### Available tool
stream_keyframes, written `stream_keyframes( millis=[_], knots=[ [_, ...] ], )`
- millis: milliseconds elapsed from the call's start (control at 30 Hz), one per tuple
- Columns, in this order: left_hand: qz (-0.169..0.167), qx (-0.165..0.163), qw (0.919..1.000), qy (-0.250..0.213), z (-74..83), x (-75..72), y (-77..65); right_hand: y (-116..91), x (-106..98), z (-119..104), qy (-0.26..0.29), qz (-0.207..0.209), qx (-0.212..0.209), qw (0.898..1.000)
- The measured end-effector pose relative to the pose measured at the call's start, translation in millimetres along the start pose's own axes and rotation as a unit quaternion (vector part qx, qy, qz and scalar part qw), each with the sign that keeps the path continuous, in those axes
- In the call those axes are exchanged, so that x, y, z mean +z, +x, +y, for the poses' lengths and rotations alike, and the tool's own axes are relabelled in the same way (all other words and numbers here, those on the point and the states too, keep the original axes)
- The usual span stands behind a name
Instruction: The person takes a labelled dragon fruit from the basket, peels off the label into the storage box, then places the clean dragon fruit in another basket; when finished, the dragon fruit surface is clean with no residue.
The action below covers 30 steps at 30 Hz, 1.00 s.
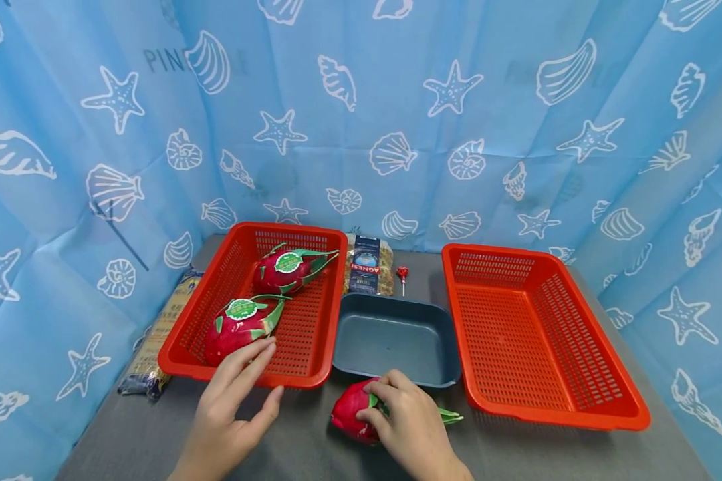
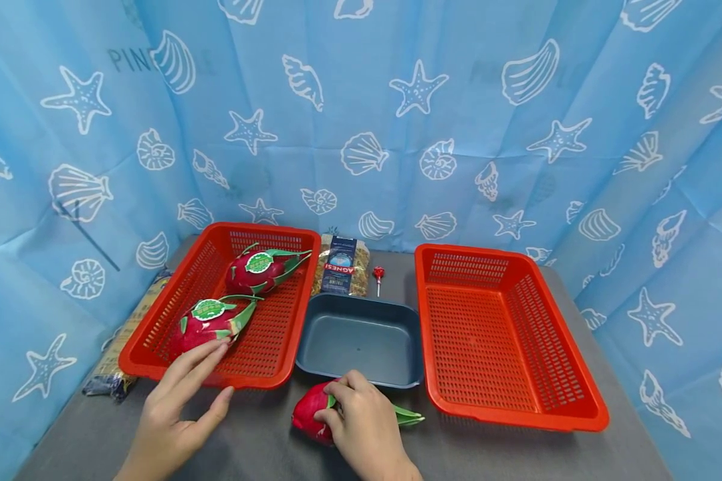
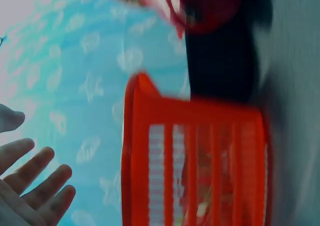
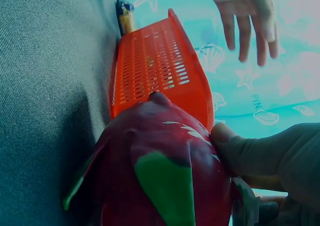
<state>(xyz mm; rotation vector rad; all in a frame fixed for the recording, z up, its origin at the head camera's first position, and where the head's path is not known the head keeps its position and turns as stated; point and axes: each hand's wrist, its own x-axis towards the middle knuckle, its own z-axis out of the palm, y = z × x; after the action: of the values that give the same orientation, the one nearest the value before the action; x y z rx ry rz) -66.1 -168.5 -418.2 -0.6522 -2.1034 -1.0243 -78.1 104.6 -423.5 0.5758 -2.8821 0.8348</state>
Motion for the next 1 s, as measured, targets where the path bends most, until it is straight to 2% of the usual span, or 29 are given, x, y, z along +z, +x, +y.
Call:
stream_keyframes(
  millis=[167,300,367,467,533,600,733,833,900,1000],
  knots=[
    [-0.065,0.020,0.9952,-0.070,10.3,26.4,-1.1,0,1,2,0.006,0.000,-0.005,1.000],
    [-0.136,0.015,0.9827,-0.125,15.7,49.9,-8.3,-1,3,4,0.015,0.014,-0.022,1.000],
    [-0.169,0.001,0.9772,-0.129,18.0,61.1,-13.1,-2,4,5,0.020,0.022,-0.031,0.999],
    [-0.195,-0.012,0.9736,-0.118,19.3,76.0,-20.9,-2,4,6,0.027,0.027,-0.040,0.998],
    [-0.211,-0.030,0.9713,-0.106,19.0,82.8,-26.1,-3,4,6,0.031,0.028,-0.042,0.998],
    [-0.235,-0.058,0.9655,-0.094,19.0,87.0,-28.8,-3,4,6,0.035,0.026,-0.040,0.998],
    [-0.296,-0.132,0.9418,-0.089,16.1,91.7,-30.6,-3,3,6,0.034,0.019,-0.031,0.999],
    [-0.311,-0.169,0.9287,-0.111,12.1,95.2,-32.2,-3,3,7,0.028,0.020,-0.029,0.999],
    [-0.304,-0.177,0.9272,-0.130,9.7,97.3,-33.4,-3,3,7,0.024,0.021,-0.032,0.999],
    [-0.290,-0.177,0.9291,-0.146,8.0,99.0,-34.1,-4,0,7,0.025,0.022,-0.038,0.999]
  ],
)
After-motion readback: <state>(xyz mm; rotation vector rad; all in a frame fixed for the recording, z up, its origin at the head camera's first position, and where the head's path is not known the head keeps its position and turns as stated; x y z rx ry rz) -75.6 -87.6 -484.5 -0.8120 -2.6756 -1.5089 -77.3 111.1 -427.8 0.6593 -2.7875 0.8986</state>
